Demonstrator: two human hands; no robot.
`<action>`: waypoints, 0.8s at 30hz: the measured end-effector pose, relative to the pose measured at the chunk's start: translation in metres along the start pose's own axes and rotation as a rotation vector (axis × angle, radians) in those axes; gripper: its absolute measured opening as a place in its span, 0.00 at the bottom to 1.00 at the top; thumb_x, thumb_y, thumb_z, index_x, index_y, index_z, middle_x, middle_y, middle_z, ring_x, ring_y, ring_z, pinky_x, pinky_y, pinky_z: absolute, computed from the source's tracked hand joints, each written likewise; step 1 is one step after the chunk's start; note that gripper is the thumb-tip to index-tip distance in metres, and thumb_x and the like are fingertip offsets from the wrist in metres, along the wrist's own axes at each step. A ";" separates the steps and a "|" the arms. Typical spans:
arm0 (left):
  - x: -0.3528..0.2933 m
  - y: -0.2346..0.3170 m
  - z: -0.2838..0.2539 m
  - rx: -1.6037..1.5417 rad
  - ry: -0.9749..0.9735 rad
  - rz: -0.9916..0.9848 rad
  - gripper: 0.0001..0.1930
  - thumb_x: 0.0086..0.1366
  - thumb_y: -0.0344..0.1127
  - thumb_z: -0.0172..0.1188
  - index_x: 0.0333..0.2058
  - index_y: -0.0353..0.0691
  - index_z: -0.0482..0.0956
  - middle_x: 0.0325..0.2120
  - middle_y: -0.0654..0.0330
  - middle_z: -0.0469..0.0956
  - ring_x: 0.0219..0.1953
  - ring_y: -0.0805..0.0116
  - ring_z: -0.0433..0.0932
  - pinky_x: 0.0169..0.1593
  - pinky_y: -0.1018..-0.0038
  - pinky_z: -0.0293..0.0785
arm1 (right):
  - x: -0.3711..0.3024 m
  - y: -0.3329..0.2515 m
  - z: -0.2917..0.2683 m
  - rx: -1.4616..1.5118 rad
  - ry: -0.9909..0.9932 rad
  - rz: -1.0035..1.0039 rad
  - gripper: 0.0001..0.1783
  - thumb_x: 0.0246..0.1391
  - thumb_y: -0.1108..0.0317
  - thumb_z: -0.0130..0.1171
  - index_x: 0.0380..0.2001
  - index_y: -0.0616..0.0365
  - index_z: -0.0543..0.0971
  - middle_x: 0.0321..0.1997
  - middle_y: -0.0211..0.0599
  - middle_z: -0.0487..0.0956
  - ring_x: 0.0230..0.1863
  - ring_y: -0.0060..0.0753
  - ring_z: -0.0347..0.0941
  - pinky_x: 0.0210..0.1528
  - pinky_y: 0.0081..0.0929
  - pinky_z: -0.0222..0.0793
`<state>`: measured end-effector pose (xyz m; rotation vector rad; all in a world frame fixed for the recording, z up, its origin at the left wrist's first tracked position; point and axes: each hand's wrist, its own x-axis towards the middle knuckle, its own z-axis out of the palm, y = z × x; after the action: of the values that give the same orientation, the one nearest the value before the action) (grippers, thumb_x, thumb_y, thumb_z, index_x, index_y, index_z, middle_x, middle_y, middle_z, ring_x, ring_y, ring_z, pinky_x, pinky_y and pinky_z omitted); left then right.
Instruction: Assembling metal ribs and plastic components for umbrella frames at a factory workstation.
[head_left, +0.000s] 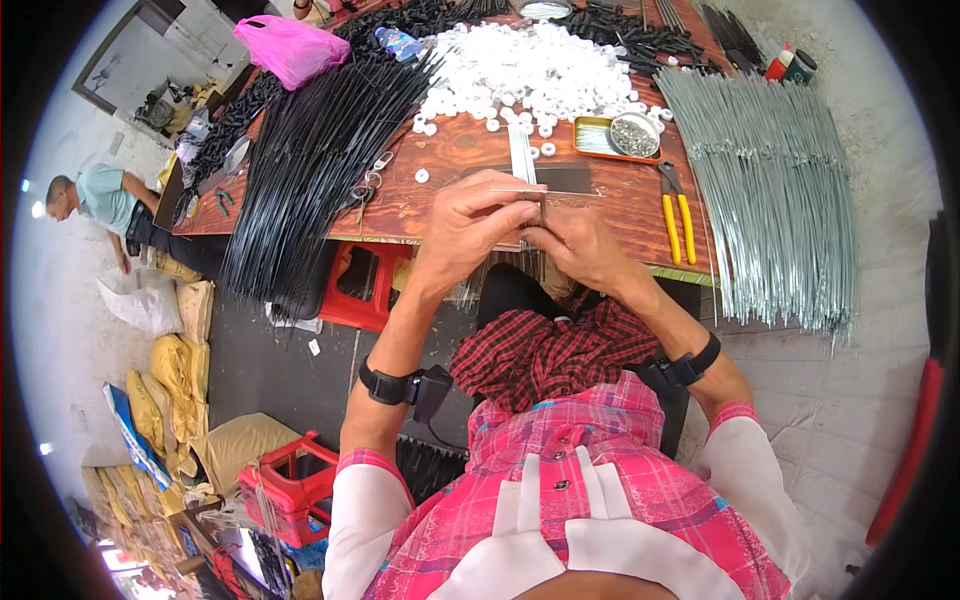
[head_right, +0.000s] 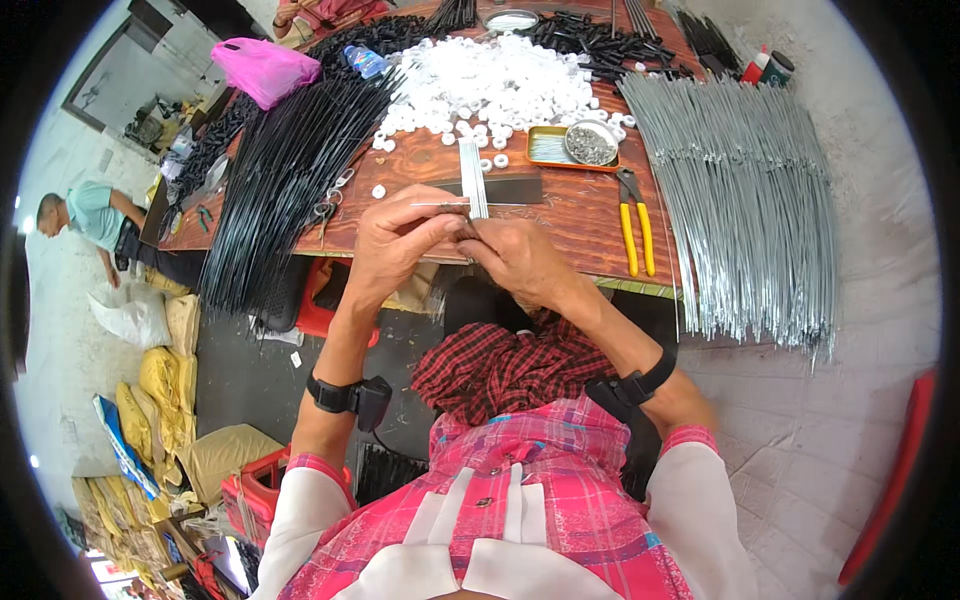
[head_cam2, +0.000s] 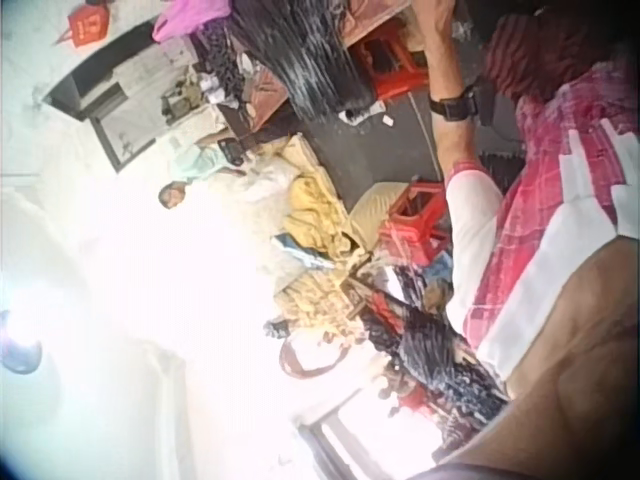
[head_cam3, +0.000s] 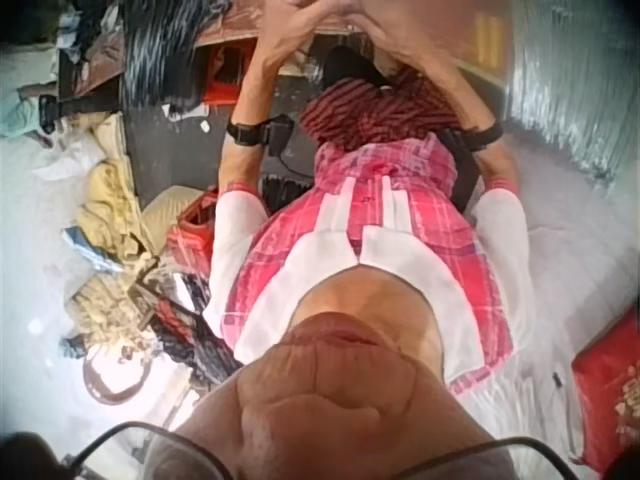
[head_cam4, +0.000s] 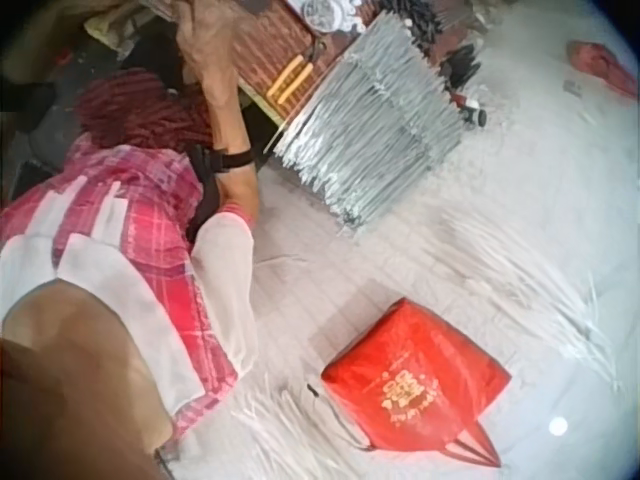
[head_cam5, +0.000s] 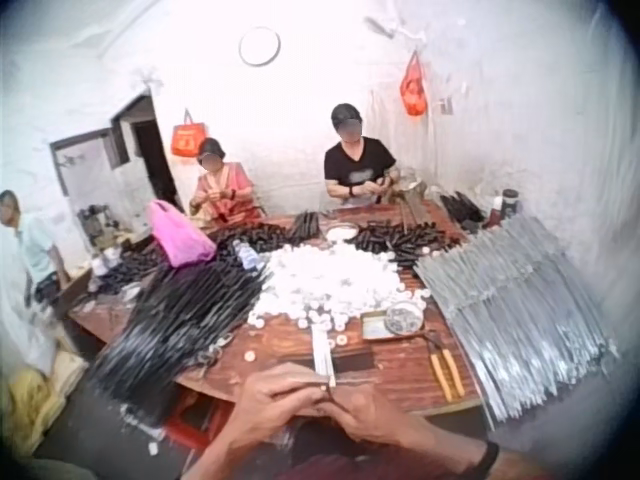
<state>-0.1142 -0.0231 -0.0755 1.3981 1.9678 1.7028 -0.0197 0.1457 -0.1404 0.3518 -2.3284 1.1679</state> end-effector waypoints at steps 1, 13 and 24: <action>-0.002 0.001 -0.005 -0.021 0.022 -0.020 0.10 0.62 0.26 0.64 0.42 0.33 0.86 0.36 0.58 0.83 0.39 0.73 0.80 0.42 0.77 0.76 | 0.004 0.000 0.003 -0.026 -0.016 0.004 0.11 0.60 0.65 0.59 0.37 0.62 0.81 0.30 0.54 0.80 0.33 0.58 0.78 0.35 0.46 0.72; -0.022 -0.006 0.018 -0.143 0.039 0.027 0.10 0.62 0.30 0.68 0.42 0.37 0.87 0.35 0.60 0.83 0.40 0.71 0.79 0.44 0.74 0.74 | -0.007 -0.041 -0.015 -0.091 -0.028 0.085 0.11 0.54 0.74 0.65 0.41 0.63 0.81 0.34 0.49 0.80 0.32 0.50 0.78 0.35 0.40 0.71; -0.011 0.002 -0.002 -0.146 0.105 -0.067 0.11 0.63 0.25 0.64 0.44 0.33 0.84 0.38 0.61 0.81 0.41 0.77 0.79 0.44 0.76 0.77 | 0.014 -0.028 -0.017 -0.211 -0.008 0.021 0.09 0.55 0.66 0.64 0.34 0.61 0.82 0.31 0.46 0.80 0.34 0.50 0.77 0.37 0.40 0.71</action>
<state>-0.1086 -0.0323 -0.0775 1.2037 1.8758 1.8820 -0.0138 0.1423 -0.1051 0.2568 -2.4394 0.9203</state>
